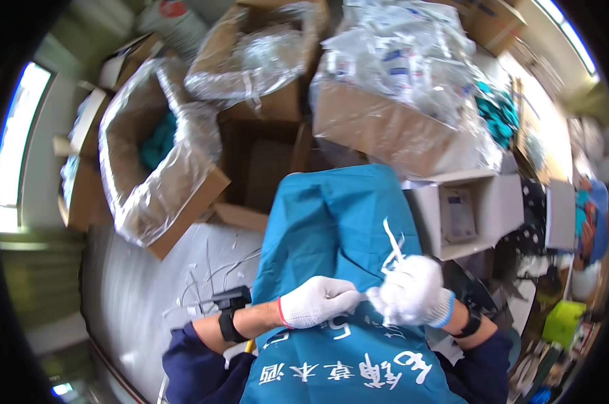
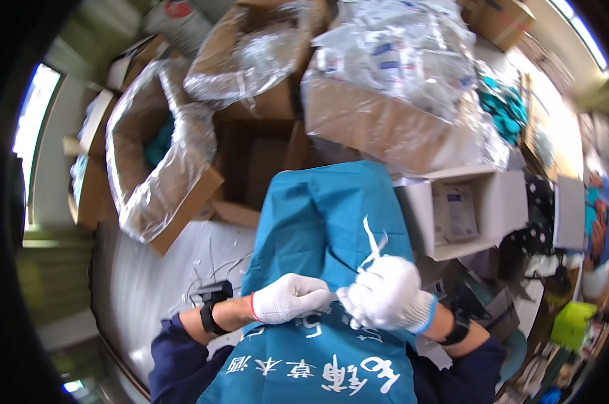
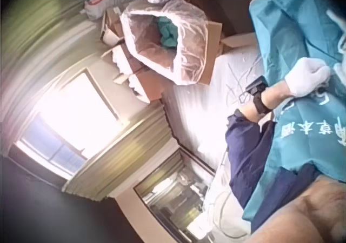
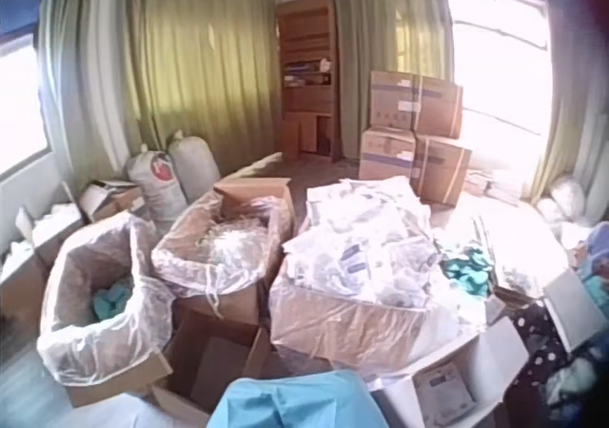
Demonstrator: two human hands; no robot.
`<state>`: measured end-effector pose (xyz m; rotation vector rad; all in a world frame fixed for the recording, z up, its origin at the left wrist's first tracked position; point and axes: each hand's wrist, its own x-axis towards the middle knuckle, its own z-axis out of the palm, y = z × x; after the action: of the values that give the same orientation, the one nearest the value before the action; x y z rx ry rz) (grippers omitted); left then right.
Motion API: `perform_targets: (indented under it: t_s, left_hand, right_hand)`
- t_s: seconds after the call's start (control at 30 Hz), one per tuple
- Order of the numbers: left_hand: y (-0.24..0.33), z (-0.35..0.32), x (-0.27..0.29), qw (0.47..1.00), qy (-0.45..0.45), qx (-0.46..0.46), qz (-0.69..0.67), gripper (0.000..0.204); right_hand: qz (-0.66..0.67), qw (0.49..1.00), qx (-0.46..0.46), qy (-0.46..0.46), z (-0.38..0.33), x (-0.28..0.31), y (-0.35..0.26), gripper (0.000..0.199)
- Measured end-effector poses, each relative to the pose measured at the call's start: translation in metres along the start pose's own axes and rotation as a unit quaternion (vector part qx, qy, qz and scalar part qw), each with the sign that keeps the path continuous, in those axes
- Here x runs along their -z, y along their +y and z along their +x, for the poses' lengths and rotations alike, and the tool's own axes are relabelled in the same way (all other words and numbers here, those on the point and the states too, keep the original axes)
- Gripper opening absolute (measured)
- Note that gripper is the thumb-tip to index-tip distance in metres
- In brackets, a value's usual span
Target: The person repeatedly picks up teal face masks from a cardboard box, places them into white plastic packaging, and ties the packaging shut with a white string. The person then places the packaged masks into a larger cardboard box. The process is repeated continuously throughout the video.
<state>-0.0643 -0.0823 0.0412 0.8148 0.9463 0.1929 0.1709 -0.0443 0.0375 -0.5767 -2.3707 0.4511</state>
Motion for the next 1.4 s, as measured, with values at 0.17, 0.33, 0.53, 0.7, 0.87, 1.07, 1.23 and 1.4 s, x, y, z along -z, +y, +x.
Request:
perform_targets:
  t_s: [0.17, 0.33, 0.53, 0.7, 0.87, 1.07, 1.23, 1.4]
  left_hand:
    - [0.0, -0.031, 0.005, 0.991, -0.025, -0.114, 0.065, 0.031]
    - [0.01, -0.059, 0.004, 0.99, -0.032, -0.102, 0.09, 0.029]
    - [-0.047, -0.103, 0.081, 0.975, 0.154, -0.145, 0.074, 0.016]
    - [-0.057, -0.039, 0.144, 0.927, 0.283, 0.001, -0.244, 0.016]
    - [-0.039, 0.035, 0.224, 0.847, 0.4, -0.075, -0.342, 0.062]
    - [0.002, 0.076, 0.079, 0.778, 0.401, -0.333, 0.352, 0.052]
    - [-0.028, 0.128, 0.03, 0.725, 0.41, -0.327, 0.447, 0.063]
    - [-0.043, 0.137, 0.026, 0.655, 0.474, -0.416, 0.416, 0.006]
  right_hand:
    - [-0.015, 1.0, 0.008, 0.002, 0.018, 0.021, -0.02, 0.023]
    - [-0.006, 0.999, -0.009, -0.034, 0.015, 0.031, -0.034, 0.026]
    - [-0.159, 0.913, -0.372, 0.059, -0.071, 0.111, 0.025, 0.008]
    - [0.312, 0.678, -0.543, 0.385, -0.087, 0.072, 0.067, 0.017]
    - [0.69, 0.456, -0.475, 0.3, -0.019, -0.014, 0.09, 0.017]
    - [0.708, 0.399, -0.514, 0.273, 0.0, -0.07, 0.094, 0.03]
    - [0.663, 0.534, -0.468, 0.235, 0.002, -0.099, 0.079, 0.039]
    - [0.81, 0.302, -0.426, 0.266, 0.006, -0.108, 0.064, 0.056]
